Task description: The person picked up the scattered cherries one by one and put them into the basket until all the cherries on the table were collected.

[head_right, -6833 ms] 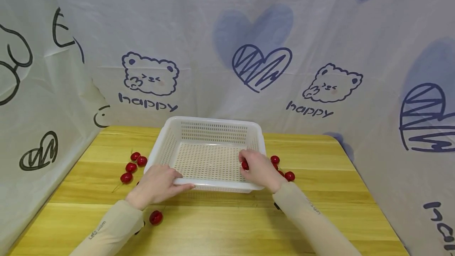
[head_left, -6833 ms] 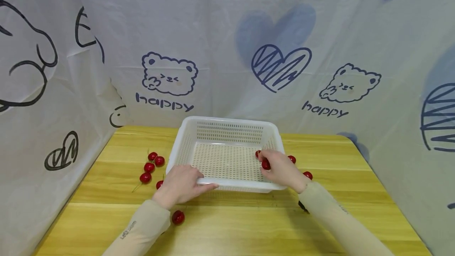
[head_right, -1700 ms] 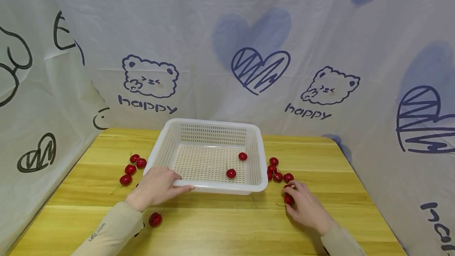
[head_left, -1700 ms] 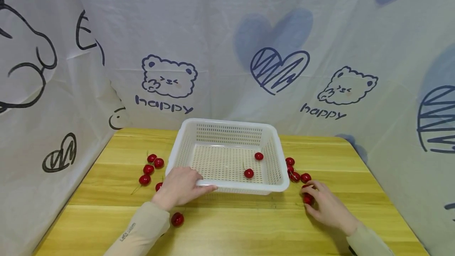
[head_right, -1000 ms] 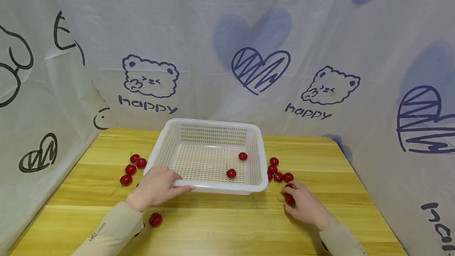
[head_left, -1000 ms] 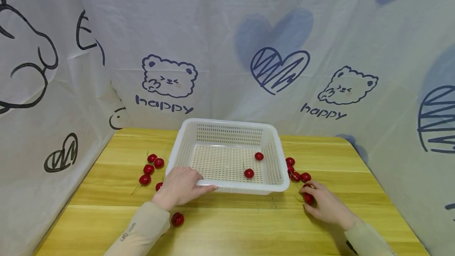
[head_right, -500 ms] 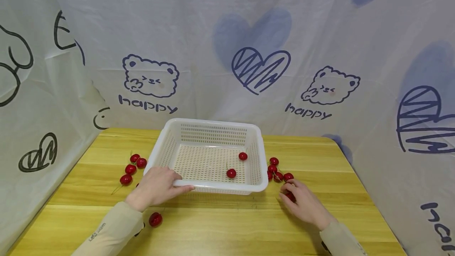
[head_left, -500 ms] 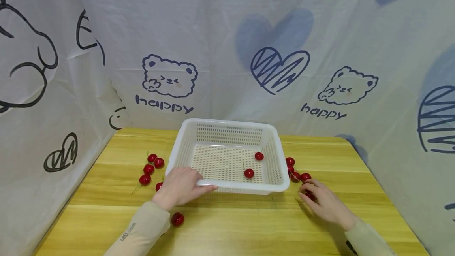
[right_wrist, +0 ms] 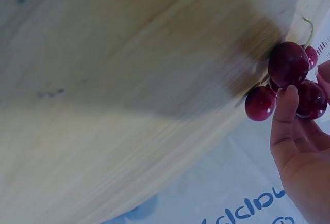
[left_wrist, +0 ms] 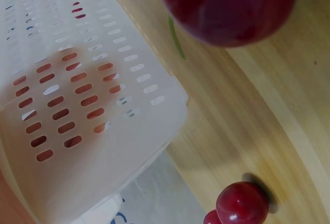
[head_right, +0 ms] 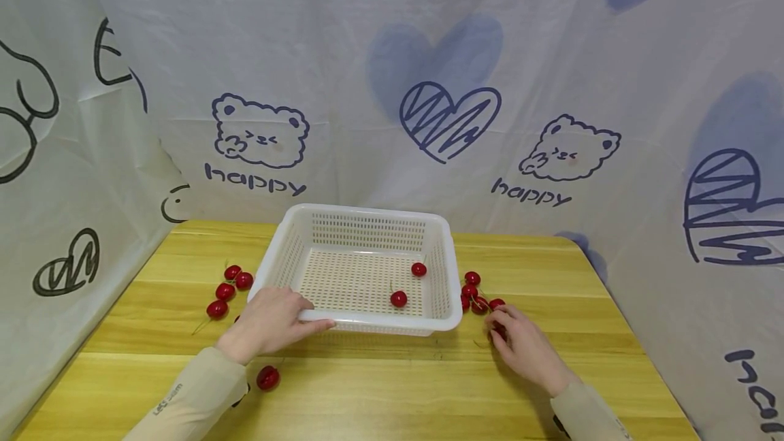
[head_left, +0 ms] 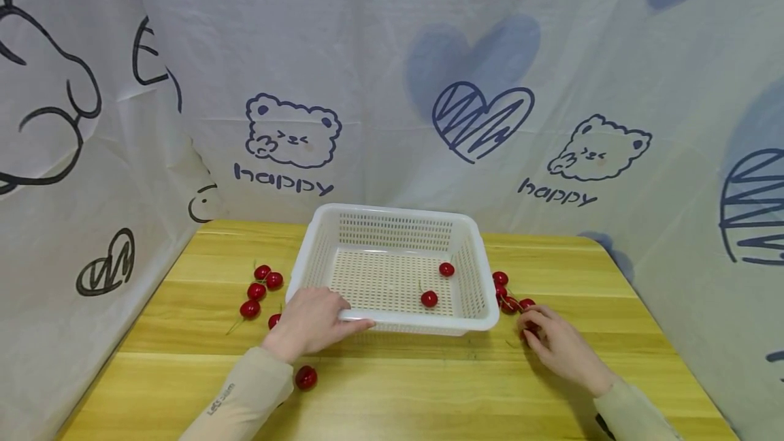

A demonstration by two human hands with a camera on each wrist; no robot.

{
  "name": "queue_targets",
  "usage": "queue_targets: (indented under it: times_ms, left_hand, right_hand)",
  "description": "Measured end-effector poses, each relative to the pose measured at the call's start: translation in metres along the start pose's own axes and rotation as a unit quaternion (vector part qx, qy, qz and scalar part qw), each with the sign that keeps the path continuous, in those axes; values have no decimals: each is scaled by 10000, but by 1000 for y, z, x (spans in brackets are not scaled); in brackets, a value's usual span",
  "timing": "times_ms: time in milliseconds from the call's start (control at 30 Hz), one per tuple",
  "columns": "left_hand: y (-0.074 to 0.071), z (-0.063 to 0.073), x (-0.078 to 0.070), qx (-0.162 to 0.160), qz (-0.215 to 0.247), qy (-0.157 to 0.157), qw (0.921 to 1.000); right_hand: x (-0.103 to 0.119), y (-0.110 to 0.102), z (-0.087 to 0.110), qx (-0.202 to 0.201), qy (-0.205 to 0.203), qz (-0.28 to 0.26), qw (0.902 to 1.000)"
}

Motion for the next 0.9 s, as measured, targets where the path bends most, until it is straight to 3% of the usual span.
queue_targets:
  times_ms: [567,900]
  left_hand:
    - [1,0,1,-8,-78,-30,10000]
    - [0,0,-1,-8,-106,-49,9999]
  right_hand:
    - [1,-5,-6,-855,-307,-183,9957]
    - [13,-13,-15,-1045,-369,-266,9935]
Point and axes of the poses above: each hand's wrist, its own z-axis away from the middle knuckle, its own y-axis out of the palm, x = y × z, the point moved 4 cm from there along -z, towards the middle knuckle, and after that the axes turned 5 degrees about -x, right-handed, at the moved point
